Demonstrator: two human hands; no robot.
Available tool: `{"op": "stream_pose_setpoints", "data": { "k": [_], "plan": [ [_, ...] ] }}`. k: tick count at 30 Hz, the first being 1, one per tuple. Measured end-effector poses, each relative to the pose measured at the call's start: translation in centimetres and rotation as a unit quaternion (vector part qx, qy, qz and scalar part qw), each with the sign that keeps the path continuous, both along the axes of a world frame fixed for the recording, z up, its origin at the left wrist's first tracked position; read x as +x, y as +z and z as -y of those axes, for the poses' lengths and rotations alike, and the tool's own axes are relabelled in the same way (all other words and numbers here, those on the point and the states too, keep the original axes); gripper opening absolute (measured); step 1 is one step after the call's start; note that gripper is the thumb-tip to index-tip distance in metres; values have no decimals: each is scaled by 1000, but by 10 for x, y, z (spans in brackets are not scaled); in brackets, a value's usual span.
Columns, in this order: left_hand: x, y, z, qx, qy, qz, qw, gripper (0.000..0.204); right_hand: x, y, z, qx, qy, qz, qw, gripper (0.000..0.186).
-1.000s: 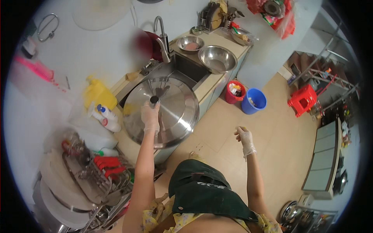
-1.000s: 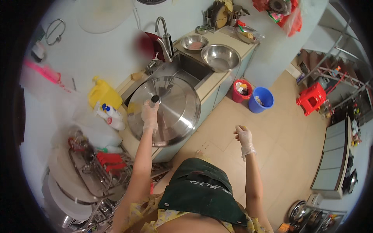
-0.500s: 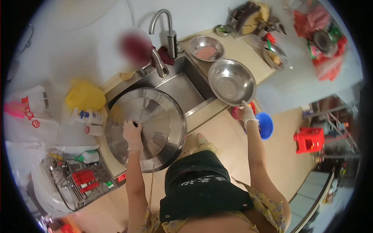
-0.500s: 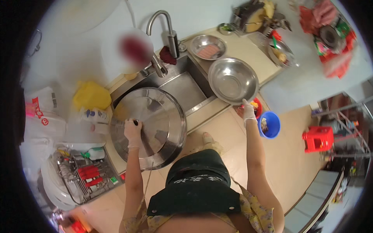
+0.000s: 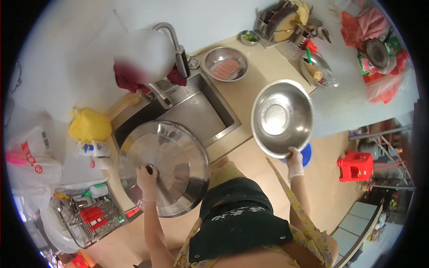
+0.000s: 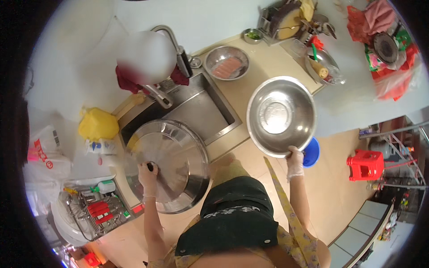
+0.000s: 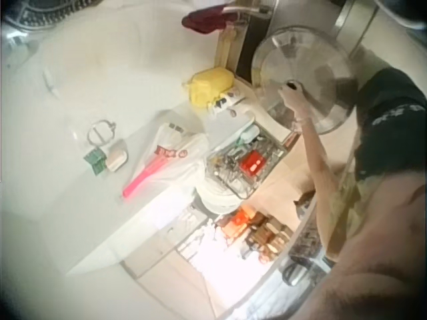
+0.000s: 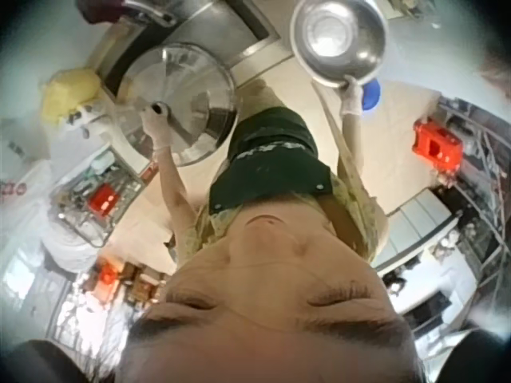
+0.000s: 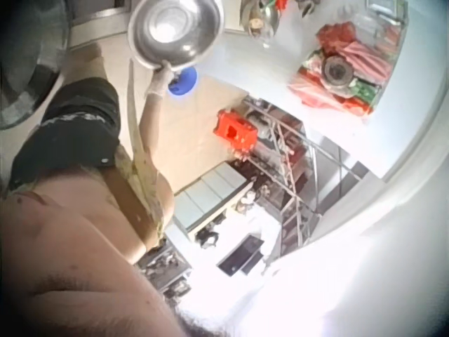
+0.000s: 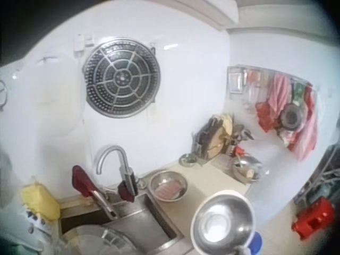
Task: Preparing food filling and dough for buns in a bakery kitchen.
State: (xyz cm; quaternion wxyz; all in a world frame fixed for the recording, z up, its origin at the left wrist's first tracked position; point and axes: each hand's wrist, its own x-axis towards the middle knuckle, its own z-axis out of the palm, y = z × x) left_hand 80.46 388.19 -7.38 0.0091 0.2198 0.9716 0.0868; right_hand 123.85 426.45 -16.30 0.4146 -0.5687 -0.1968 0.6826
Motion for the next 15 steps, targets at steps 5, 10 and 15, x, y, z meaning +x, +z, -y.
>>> {"op": "stream_pose_setpoints", "data": {
  "k": [5,10,15],
  "plan": [
    [49,7,-84,49,-80,55,994,38,93,70,5,48,-59,83,994,13],
    [143,-9,-183,121,-164,26,979,32,173,97,13,69,-131,114,982,12],
    [245,29,-322,208,-268,14,941,26,259,81,-20,61,-241,68,966,17]
  ]
}}
